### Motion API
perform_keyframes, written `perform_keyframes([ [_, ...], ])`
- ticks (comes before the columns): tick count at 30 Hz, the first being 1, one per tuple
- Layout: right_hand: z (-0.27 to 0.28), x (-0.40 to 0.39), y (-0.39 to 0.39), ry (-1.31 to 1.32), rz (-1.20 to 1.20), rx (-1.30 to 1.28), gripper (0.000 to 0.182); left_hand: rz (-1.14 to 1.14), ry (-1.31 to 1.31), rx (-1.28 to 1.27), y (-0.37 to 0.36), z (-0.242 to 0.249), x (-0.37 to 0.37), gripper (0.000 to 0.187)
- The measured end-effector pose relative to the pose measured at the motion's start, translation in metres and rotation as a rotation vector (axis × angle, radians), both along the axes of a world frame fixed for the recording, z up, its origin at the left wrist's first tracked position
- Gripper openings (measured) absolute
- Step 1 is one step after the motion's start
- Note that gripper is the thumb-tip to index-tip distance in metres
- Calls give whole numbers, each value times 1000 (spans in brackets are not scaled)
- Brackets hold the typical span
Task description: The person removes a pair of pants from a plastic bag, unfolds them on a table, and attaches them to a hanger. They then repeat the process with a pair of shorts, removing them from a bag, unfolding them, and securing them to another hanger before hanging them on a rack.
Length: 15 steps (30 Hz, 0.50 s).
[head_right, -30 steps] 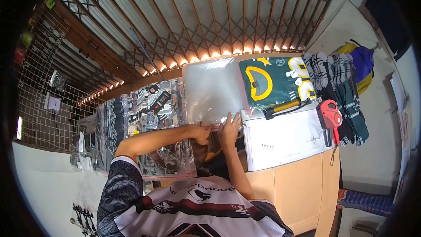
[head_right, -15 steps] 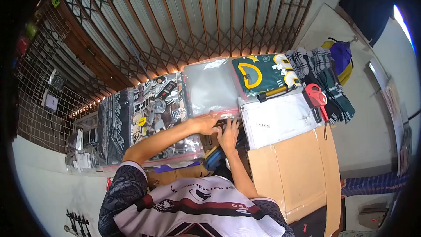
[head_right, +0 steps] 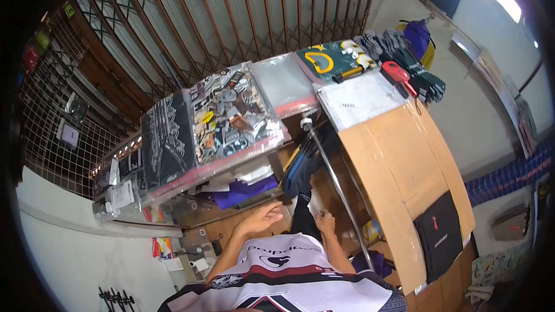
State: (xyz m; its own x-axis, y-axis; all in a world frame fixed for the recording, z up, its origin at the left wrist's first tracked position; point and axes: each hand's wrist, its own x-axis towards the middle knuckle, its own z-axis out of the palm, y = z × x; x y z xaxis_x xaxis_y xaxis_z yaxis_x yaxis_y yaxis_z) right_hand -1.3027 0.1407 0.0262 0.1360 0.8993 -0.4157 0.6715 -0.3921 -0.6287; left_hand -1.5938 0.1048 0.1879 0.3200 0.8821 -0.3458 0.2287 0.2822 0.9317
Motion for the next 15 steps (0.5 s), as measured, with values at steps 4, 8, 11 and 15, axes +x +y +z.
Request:
perform_keyframes([
  [4,-107,64,-76,50,-180,-84,28,17,145,-192,-79,-32,-13,75],
  [8,-82,89,-124,181,-457,-220,22,-41,252,-182,-108,-31,-3,77],
  [11,-82,111,-160,238,-493,-196,19,-131,466,-40,-111,-44,14,76],
  [15,-56,146,-214,345,-560,-206,21,-325,545,127,-93,-18,70,74],
])
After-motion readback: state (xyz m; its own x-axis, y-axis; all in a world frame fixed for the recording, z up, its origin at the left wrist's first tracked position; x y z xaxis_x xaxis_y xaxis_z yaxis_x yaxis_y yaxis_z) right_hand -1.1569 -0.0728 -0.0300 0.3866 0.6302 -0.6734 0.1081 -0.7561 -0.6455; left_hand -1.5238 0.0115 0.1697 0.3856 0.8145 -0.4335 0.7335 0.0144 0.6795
